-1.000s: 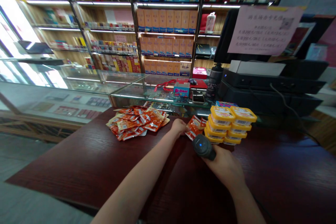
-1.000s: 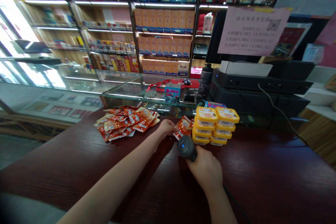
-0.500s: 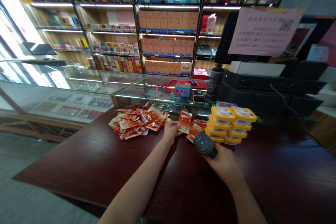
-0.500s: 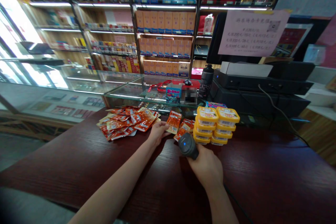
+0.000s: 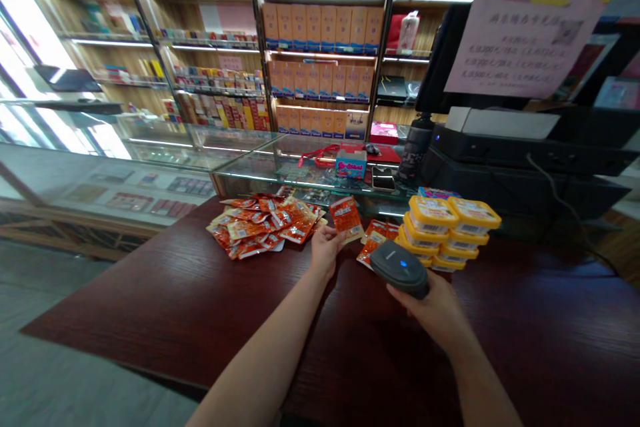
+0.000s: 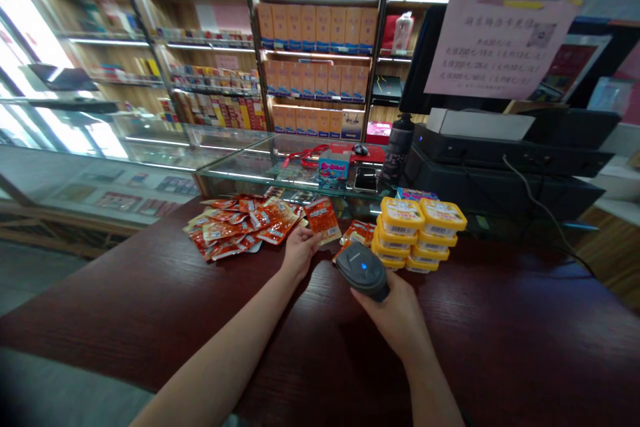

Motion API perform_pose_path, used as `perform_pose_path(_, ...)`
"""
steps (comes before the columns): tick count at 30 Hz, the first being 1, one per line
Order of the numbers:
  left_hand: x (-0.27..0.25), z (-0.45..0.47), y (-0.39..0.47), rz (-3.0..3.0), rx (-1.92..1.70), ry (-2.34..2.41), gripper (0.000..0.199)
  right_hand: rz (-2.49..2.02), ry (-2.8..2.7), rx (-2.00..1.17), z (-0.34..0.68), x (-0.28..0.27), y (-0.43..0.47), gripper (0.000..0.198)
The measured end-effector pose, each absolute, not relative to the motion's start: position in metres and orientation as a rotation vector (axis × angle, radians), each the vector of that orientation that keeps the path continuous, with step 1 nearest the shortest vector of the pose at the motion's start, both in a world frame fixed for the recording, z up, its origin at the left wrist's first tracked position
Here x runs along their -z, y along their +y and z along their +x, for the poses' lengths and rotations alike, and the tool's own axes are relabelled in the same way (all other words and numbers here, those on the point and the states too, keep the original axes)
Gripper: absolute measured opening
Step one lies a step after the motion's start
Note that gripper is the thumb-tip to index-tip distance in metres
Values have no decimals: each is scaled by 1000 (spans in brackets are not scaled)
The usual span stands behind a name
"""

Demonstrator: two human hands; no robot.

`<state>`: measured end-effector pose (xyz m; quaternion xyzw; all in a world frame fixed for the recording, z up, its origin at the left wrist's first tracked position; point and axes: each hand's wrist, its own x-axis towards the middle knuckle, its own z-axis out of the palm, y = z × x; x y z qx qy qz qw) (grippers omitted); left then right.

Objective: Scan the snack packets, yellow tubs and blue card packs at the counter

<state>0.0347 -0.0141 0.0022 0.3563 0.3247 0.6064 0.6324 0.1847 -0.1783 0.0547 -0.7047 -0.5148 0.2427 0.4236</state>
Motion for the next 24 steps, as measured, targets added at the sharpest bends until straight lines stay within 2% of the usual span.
perform_pose_path(11,5,38,-10,810,-1449,749,38,-1890,-1309,-549,188,-58,-179,41)
perform_pose_path(17,6,35,-8,783,-1389,793,45,-1886,-1345,-533,189,-55,-179,41)
perform_pose_path(24,5,35,-12,783,-1393,757,43,-1969,-1383,-349,190,-52,-179,38)
